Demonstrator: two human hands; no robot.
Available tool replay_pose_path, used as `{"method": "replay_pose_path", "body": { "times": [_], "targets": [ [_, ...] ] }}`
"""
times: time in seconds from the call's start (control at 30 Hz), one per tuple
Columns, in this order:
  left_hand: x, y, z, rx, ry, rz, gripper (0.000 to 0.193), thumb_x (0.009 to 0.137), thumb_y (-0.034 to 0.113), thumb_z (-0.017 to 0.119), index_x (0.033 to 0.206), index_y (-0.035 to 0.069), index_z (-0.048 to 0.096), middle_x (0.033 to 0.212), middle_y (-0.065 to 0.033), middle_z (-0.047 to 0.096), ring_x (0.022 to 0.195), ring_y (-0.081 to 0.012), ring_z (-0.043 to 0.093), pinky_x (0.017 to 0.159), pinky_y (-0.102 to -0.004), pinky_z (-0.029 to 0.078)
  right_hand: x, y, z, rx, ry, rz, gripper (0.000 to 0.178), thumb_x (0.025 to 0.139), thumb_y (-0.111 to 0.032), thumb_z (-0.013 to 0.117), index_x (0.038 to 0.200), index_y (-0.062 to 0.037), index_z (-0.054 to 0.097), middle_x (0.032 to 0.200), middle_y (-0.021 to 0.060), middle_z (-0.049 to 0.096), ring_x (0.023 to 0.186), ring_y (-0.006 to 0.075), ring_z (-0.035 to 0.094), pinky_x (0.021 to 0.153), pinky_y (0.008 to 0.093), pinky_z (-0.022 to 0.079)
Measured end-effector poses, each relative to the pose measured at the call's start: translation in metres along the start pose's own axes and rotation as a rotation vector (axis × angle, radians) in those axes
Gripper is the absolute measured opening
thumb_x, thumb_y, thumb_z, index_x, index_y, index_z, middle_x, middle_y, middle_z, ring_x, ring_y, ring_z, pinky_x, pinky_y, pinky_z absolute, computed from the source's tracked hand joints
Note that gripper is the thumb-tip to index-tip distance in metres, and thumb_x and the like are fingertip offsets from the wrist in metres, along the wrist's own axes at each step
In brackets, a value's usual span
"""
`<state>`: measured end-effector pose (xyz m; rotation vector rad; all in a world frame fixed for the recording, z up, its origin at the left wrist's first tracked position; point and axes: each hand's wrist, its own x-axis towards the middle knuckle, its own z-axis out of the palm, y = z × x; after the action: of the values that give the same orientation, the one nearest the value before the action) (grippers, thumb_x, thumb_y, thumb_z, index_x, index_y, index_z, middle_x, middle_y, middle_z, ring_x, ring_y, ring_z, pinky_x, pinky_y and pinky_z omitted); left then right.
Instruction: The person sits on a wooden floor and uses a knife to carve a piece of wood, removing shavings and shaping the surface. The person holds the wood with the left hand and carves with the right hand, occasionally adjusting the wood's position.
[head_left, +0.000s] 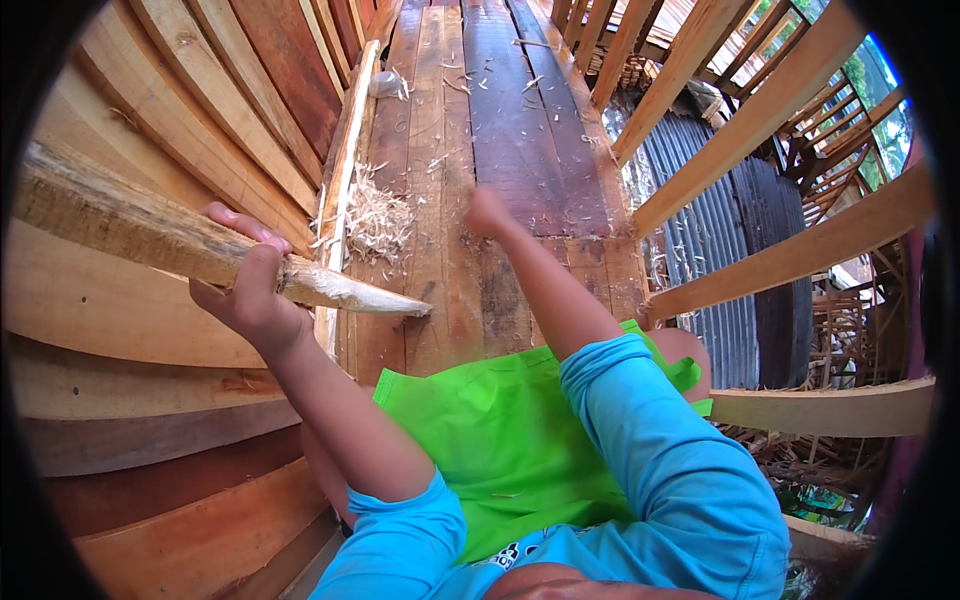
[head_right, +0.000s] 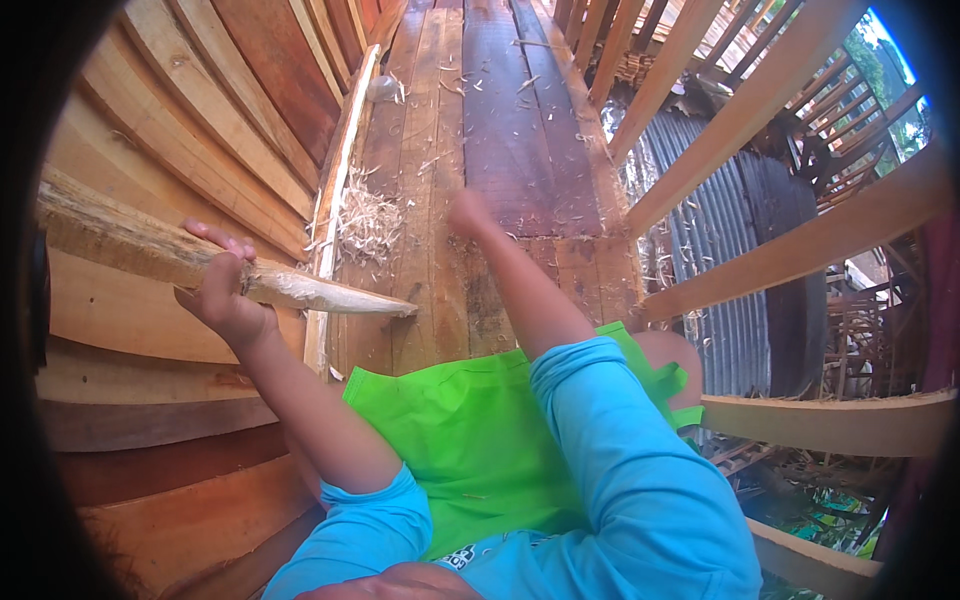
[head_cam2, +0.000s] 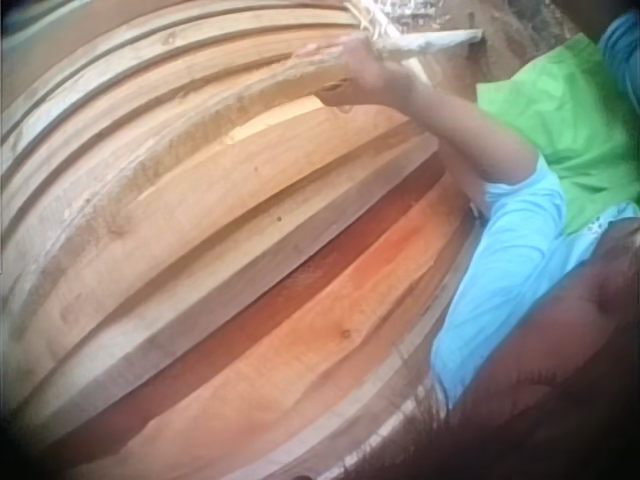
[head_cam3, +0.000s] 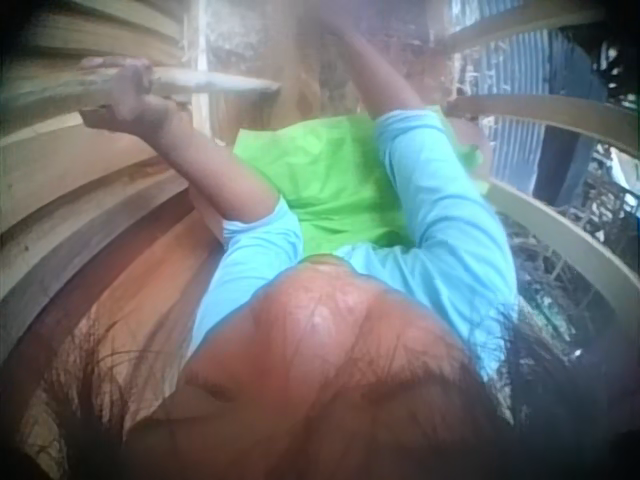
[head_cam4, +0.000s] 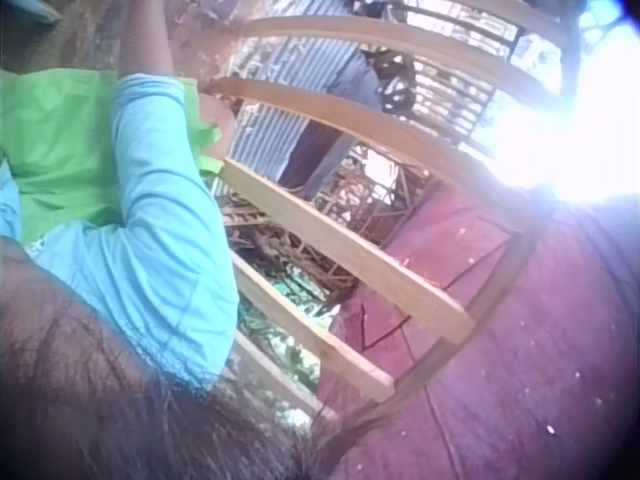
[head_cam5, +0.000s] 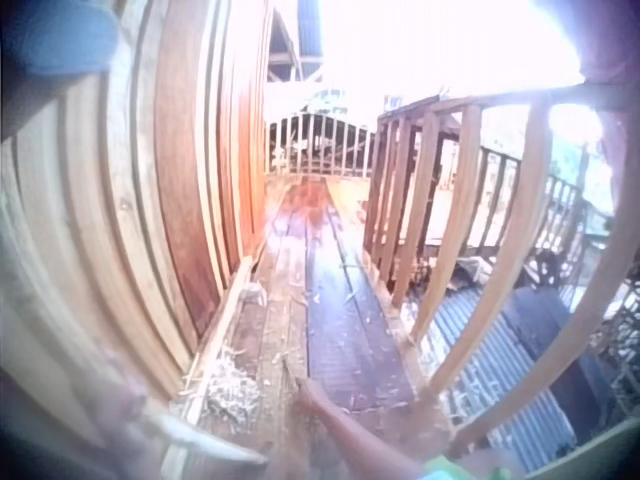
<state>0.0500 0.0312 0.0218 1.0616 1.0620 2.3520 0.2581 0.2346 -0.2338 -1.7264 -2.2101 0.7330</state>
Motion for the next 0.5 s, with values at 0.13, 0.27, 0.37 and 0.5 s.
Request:
{"method": "replay_pose_path", "body": {
  "times": [0.13,0.27,0.37,0.5],
  "targets": [
    [0.003,-0.001,-0.013,0.027,-0.028,-0.015,0.037,0.065,-0.003,0.052,0.101,-0.003,0.053,0.073,-0.0069,0.053,0.063,-0.0132,0.048,0.062,-0.0263,0.044,-0.013,-0.036,0.023,0.230,0.160,-0.114,0.032,0.074,-0.001,0.057,0.105,-0.0002,0.064,0.091,0.0222,0.067,0.086,0.0367,0.065,0.076,0.0391,0.051],
    [0.004,-0.003,-0.015,0.006,-0.027,-0.010,0.038,0.065,-0.004,0.053,0.103,-0.003,0.054,0.075,-0.0075,0.054,0.063,-0.0135,0.049,0.062,-0.0268,0.044,-0.021,-0.039,0.020,0.214,0.033,0.085,0.028,0.079,-0.003,0.053,0.105,-0.0007,0.063,0.091,0.0244,0.066,0.085,0.0381,0.064,0.074,0.0405,0.050],
    [0.002,0.003,-0.011,0.075,0.029,0.008,0.038,0.066,-0.006,0.053,0.104,-0.003,0.054,0.075,-0.0078,0.054,0.061,-0.0136,0.049,0.060,-0.0263,0.044,-0.037,-0.042,0.022,0.195,-0.059,-0.180,0.019,0.084,-0.007,0.054,0.096,0.0037,0.062,0.089,0.0269,0.065,0.086,0.0412,0.063,0.075,0.0459,0.049],
    [0.001,0.021,-0.014,0.015,0.044,0.055,0.033,0.066,-0.007,0.052,0.098,-0.002,0.053,0.072,-0.0069,0.052,0.060,-0.0138,0.049,0.059,-0.0268,0.044,-0.066,-0.061,-0.018,0.110,-0.034,-0.052,0.019,0.089,-0.012,0.053,0.089,0.0059,0.059,0.089,0.0284,0.064,0.088,0.0434,0.062,0.076,0.0491,0.047]
  ]
}}
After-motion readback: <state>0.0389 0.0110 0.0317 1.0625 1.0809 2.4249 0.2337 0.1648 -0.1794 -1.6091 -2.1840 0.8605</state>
